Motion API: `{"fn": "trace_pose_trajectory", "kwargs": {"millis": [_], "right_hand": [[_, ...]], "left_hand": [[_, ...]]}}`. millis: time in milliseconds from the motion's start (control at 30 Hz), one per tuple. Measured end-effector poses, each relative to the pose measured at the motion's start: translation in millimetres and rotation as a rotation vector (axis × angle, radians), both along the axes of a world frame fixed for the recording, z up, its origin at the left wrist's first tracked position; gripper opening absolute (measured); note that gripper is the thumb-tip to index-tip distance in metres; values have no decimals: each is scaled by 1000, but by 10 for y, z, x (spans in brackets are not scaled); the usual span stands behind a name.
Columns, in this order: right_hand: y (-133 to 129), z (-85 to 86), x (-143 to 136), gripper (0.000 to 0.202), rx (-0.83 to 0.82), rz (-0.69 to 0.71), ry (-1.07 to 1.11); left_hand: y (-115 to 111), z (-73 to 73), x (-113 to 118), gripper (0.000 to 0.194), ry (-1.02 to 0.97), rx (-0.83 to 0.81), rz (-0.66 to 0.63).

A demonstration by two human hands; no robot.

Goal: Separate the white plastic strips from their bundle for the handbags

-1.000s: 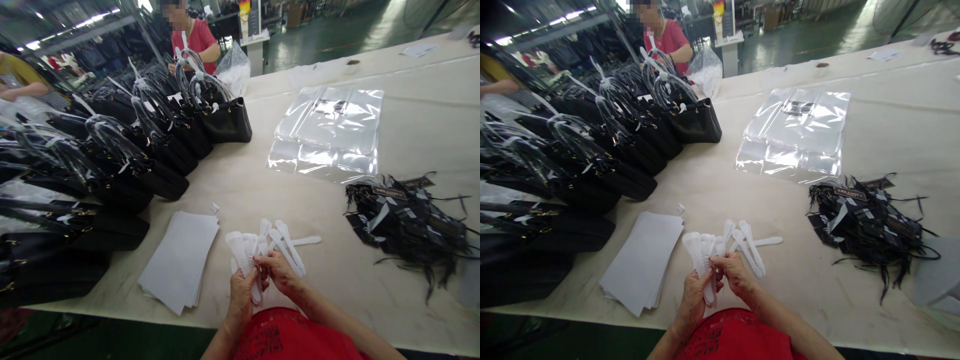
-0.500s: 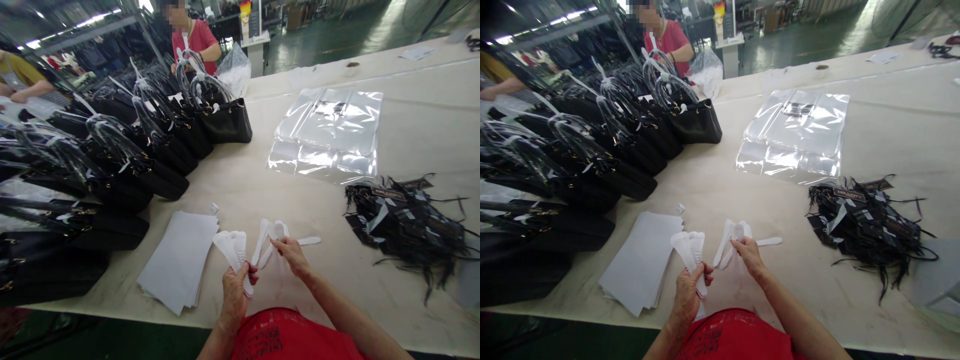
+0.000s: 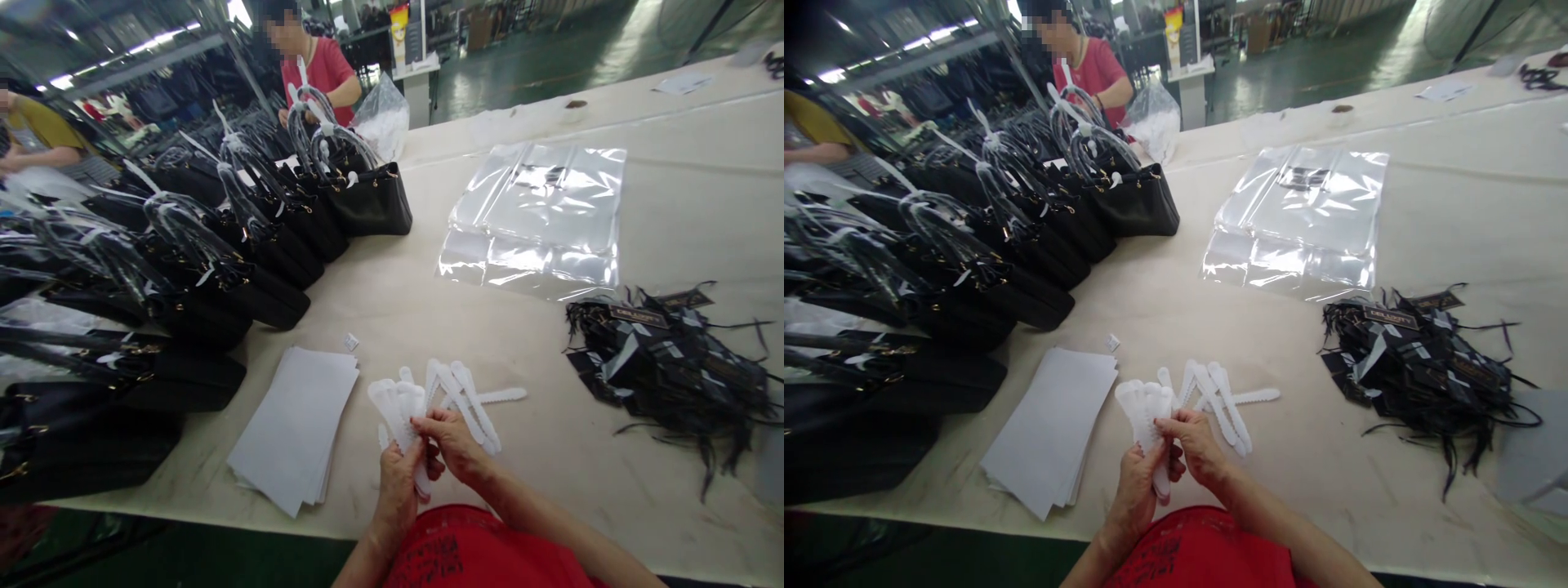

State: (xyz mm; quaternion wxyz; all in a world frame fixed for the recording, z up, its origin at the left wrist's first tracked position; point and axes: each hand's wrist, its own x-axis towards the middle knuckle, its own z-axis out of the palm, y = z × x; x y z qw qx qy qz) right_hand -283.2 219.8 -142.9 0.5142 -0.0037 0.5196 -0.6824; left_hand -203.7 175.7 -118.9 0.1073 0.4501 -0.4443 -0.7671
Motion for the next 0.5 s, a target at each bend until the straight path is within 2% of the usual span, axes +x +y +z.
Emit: {"fn": "trace_pose_trajectory", "kwargs": {"millis": [167, 333, 433, 500], "right_hand": [[-25, -28, -25, 46, 88, -36, 108], [59, -79, -340, 47, 261, -110, 389], [123, -76, -528, 47, 302, -66, 550], [135, -137, -571, 39, 241, -20, 623]], "left_hand": [[-62, -58, -2, 51, -19, -27, 146], [-270, -47, 42, 36, -50, -79, 300], [-275, 3, 53, 32, -28, -87, 294], [-225, -15, 19, 36, -7, -70, 277]]}}
